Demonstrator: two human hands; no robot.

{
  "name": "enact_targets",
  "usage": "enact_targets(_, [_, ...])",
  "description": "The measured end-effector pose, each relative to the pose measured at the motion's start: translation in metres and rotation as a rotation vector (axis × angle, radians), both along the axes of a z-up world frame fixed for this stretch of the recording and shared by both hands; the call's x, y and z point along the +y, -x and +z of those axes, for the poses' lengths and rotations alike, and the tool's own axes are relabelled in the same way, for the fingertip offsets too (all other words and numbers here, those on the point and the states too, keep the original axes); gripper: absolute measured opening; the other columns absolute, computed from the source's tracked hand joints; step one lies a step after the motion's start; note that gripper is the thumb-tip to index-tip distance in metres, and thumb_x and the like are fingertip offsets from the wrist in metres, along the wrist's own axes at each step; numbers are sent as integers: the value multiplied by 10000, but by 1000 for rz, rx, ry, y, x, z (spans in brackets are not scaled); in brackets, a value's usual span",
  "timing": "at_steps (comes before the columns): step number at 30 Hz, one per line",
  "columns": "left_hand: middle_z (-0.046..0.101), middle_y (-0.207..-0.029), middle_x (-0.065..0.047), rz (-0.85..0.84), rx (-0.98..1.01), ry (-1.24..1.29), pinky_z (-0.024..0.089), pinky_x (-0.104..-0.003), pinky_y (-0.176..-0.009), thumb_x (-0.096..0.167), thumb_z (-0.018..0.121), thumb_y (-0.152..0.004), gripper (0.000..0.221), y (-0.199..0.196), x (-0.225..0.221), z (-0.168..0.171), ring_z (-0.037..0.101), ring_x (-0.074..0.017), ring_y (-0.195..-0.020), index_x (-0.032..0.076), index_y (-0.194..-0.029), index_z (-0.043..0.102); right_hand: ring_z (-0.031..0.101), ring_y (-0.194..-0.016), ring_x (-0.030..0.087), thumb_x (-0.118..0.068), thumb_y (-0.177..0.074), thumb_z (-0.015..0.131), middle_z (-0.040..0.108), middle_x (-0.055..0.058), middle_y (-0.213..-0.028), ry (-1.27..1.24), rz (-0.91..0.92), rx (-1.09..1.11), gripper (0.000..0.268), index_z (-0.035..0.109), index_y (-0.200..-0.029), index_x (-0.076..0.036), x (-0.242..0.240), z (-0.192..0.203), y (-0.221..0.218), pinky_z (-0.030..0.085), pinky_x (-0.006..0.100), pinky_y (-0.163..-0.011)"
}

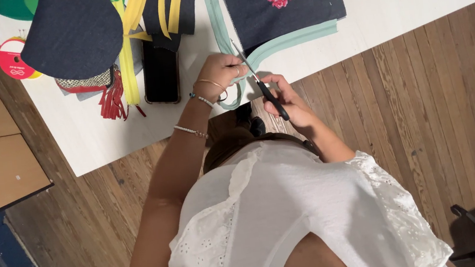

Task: A person is preparing fabric components by aligning a zipper and ribbons onto an embroidered denim piece and cutting materials to size.

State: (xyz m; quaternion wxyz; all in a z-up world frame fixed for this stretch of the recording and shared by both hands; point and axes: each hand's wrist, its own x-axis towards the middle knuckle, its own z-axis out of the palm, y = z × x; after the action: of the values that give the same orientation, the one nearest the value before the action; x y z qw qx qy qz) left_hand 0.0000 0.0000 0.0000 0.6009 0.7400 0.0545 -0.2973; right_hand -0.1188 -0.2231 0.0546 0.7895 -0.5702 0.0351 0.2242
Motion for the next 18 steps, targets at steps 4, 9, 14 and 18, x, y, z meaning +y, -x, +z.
enact_targets(4, [761, -849, -173, -7, 22, -48, 654, -267, -692, 244, 826, -811, 414, -1, 5, 24, 769, -200, -729, -12, -1123, 735, 535, -557, 105, -182, -823, 864, 605, 62, -732, 38, -7, -28, 687, 497, -1393, -72, -1, -23, 0, 451, 188, -474])
enact_targets(9, [767, -952, -174, -46, 29, -62, 658, -274, -719, 257, 807, -859, 440, -4, 20, 29, 784, -224, -841, 9, -1205, 697, 563, -429, 146, 33, -804, 835, 596, 91, -634, 14, -51, -68, 675, 509, -1390, -46, -9, -1, -5, 464, 210, -397])
enact_targets(14, [773, -856, -92, -358, -170, -987, 630, -498, -771, 312, 593, -922, 234, -1, 74, 81, 764, -365, -847, 218, -921, 808, 666, -809, 383, 168, -987, 543, 618, 236, -944, 741, -282, -222, 452, 446, -1393, -7, -96, 74, -33, 543, 466, -696])
enact_targets(18, [664, -1050, -68, -195, -385, -926, 555, -460, -932, 318, 708, -912, 227, -4, 66, 86, 660, -333, -1038, 212, -1111, 741, 748, -858, 355, 101, -987, 722, 732, 204, -946, 1157, -441, -241, 420, 497, -1291, -82, -154, 82, -66, 574, 425, -694])
